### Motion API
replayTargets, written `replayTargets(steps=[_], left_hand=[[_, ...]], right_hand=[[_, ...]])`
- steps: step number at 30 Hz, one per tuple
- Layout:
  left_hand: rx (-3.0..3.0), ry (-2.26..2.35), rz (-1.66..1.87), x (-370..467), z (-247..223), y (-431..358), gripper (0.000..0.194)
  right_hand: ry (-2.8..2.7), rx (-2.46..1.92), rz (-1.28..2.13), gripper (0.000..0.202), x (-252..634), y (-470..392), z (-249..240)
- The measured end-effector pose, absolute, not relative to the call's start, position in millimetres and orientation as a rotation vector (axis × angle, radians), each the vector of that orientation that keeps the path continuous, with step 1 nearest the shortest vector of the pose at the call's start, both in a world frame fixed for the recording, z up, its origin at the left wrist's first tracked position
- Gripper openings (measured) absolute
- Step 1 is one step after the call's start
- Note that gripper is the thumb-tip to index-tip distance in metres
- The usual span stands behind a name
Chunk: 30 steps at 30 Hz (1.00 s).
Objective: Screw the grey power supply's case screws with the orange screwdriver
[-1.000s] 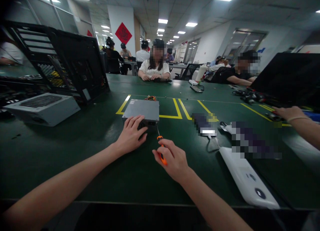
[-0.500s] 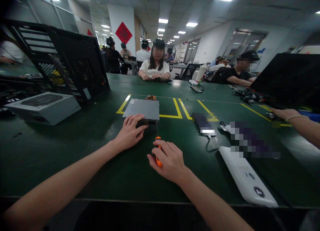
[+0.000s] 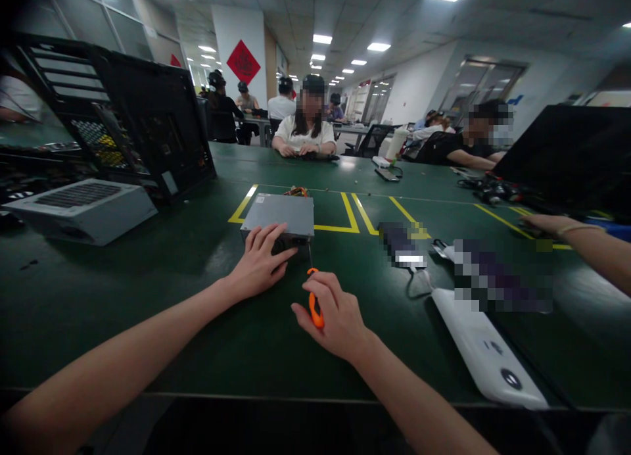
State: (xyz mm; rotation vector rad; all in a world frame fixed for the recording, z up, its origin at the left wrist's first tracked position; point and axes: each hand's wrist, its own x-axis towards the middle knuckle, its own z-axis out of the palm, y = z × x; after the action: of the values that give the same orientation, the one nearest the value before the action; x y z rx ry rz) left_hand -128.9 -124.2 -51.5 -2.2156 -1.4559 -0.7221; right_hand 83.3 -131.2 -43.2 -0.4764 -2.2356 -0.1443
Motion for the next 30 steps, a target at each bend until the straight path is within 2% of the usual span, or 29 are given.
replayTargets(steps=[6,11,16,21,30], left_hand=[[-2.202,-1.462,-0.681,-120.0,-54.7,-121.2,0.046],[-2.178,-1.493,-0.651,-118.8,-56.4,-119.0,0.050],[-2.179,-1.494,-0.630,-119.0,-55.4,-119.6,0.048],[-2.167,-1.499,-0.618,-118.1,-54.1,-119.7,0.049],[-2.144,-1.505,-0.621,-118.8,-55.2,-120.1,0.052]], right_hand=[[-2.246,-0.441,-0.253,0.005,83.6,-131.1,-42.1],[-2.179,-0.438,-0.162,0.017,83.5,-131.3,-41.3],[-2.177,-0.449,-0.351,0.009,84.0,-131.5,-39.9],[-2.040,-0.493,-0.348,0.027,85.5,-130.2,-40.2],[-2.074,-0.382,-0.264,0.045,85.9,-124.5,-45.7]])
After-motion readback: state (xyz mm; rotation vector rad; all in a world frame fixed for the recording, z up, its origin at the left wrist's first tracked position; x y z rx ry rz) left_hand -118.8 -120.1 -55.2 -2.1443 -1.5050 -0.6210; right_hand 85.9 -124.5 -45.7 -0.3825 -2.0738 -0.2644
